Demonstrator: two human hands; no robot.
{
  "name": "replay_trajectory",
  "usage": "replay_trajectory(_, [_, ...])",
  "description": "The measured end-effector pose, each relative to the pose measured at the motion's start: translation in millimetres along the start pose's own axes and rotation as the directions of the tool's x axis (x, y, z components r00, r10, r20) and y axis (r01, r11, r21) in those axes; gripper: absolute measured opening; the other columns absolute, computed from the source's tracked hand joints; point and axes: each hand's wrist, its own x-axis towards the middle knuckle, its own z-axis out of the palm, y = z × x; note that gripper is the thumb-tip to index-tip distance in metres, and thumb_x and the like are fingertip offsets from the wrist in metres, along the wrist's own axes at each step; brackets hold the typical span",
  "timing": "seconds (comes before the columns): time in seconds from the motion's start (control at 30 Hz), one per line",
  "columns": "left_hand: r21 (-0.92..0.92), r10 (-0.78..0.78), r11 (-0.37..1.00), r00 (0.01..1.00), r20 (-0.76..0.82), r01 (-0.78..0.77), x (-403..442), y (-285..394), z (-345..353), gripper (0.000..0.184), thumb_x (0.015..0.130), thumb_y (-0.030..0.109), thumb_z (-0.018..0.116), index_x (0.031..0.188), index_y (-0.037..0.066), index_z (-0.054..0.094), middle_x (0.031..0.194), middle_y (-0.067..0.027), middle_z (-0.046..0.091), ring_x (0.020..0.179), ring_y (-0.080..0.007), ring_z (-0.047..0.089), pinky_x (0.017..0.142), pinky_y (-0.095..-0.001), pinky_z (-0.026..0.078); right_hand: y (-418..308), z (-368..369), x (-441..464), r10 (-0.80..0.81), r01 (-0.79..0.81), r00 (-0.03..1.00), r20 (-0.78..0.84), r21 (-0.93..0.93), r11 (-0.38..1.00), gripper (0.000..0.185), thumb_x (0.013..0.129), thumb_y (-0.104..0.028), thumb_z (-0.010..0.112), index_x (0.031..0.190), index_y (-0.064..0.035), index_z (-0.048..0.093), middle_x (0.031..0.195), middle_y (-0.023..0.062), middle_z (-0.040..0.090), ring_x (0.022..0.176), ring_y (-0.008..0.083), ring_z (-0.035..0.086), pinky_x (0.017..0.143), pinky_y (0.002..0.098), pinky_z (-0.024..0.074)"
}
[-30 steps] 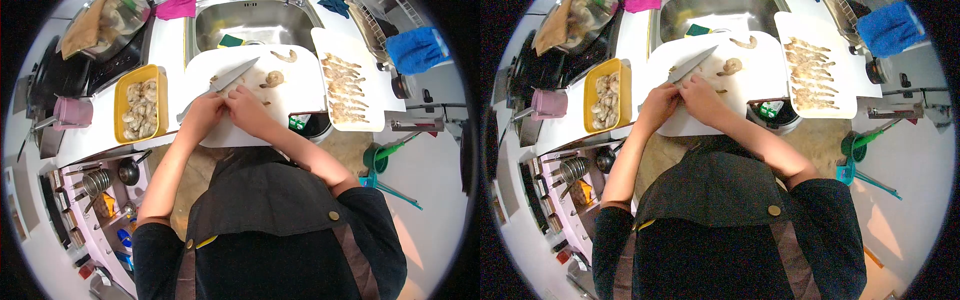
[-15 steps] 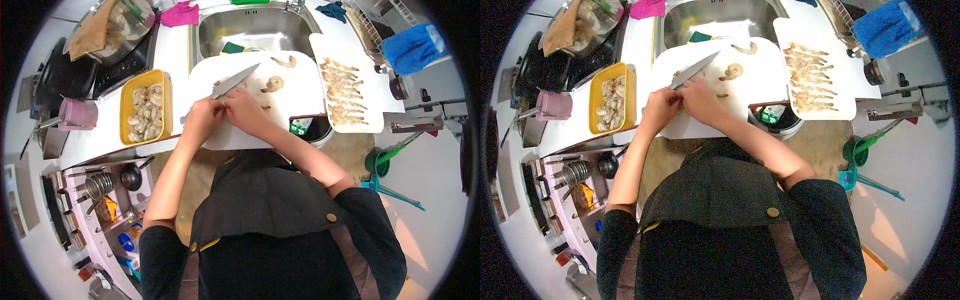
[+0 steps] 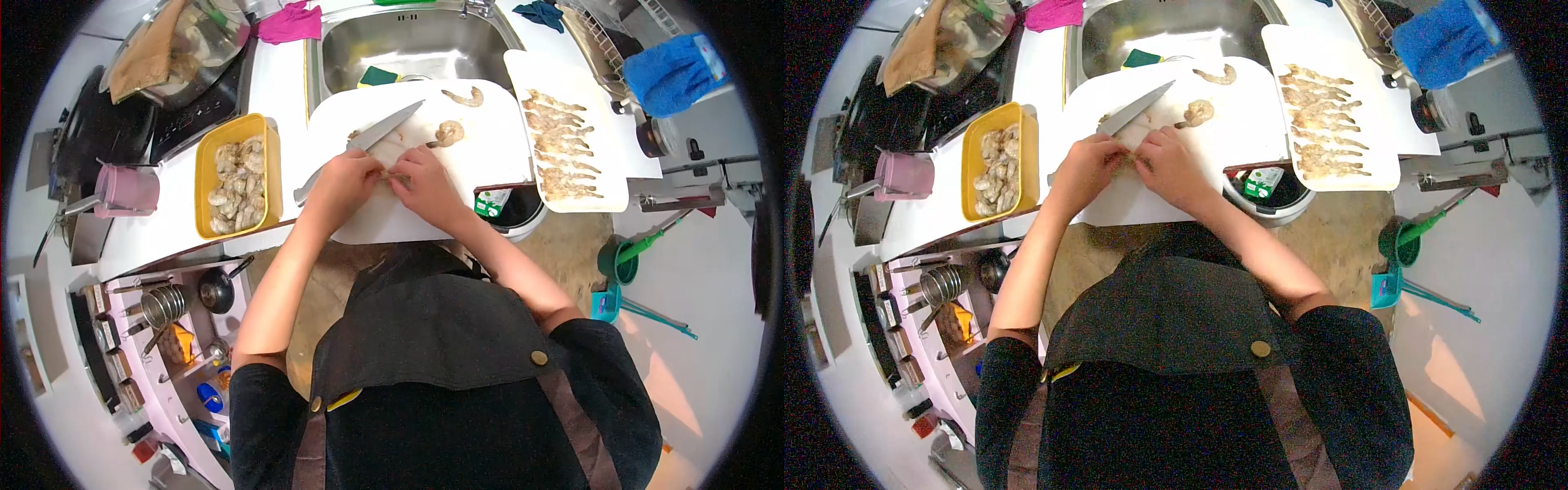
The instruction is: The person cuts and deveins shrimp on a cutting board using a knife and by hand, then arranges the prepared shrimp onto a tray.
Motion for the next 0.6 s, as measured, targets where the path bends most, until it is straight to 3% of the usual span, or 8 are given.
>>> replay_trajectory(0.13, [0.082,0.014,0.996,0.995,0.102,-0.023,9,-1,6,0.015,0.079,0.004,0.059,0.088,0.002,0.071,0.086,-0.0187,0.064,0.08,-0.0379,0.063,0.075,-0.0442,0.051,1,3,1,-0.024,0.024,1.0,-0.013,-0.029,0.999,0.013,0.068,0.0,0.067,0.081,-0.0018,0.063,0.084,0.0111,0.058,0.086,0.0307,0.053,0.078,0.0399,0.0458])
replay_trajectory(0.2, [0.095,-0.009,0.995,0.991,0.131,-0.004,10,-2,11,0.015,0.082,0.007,0.057,0.086,0.003,0.071,0.086,-0.0185,0.064,0.081,-0.0379,0.062,0.075,-0.0458,0.05,1,3,-1,0.034,-0.032,0.999,0.042,-0.042,0.999,0.013,0.07,-0.003,0.065,0.083,-0.0005,0.063,0.088,0.0135,0.058,0.092,0.0331,0.052,0.083,0.0419,0.0457])
replay_trajectory(0.4, [0.166,-0.027,0.986,0.995,0.091,0.012,10,6,21,0.017,0.082,0.007,0.054,0.084,0.003,0.07,0.084,-0.0188,0.064,0.081,-0.0377,0.062,0.075,-0.0462,0.049,-4,-1,1,0.076,-0.073,0.995,0.058,-0.048,0.996,0.014,0.071,-0.004,0.063,0.085,0.0002,0.063,0.09,0.0145,0.058,0.094,0.0343,0.052,0.085,0.0421,0.0458])
replay_trajectory(0.6, [-0.089,-0.046,0.995,0.999,0.03,0.048,9,1,17,0.015,0.078,0.004,0.063,0.09,0.001,0.071,0.083,-0.0176,0.065,0.078,-0.036,0.064,0.073,-0.0426,0.052,0,-23,-3,0.118,-0.119,0.992,0.047,0.017,0.993,0.009,0.073,-0.003,0.065,0.081,0.0006,0.063,0.087,0.0138,0.06,0.089,0.0328,0.055,0.08,0.0397,0.0469])
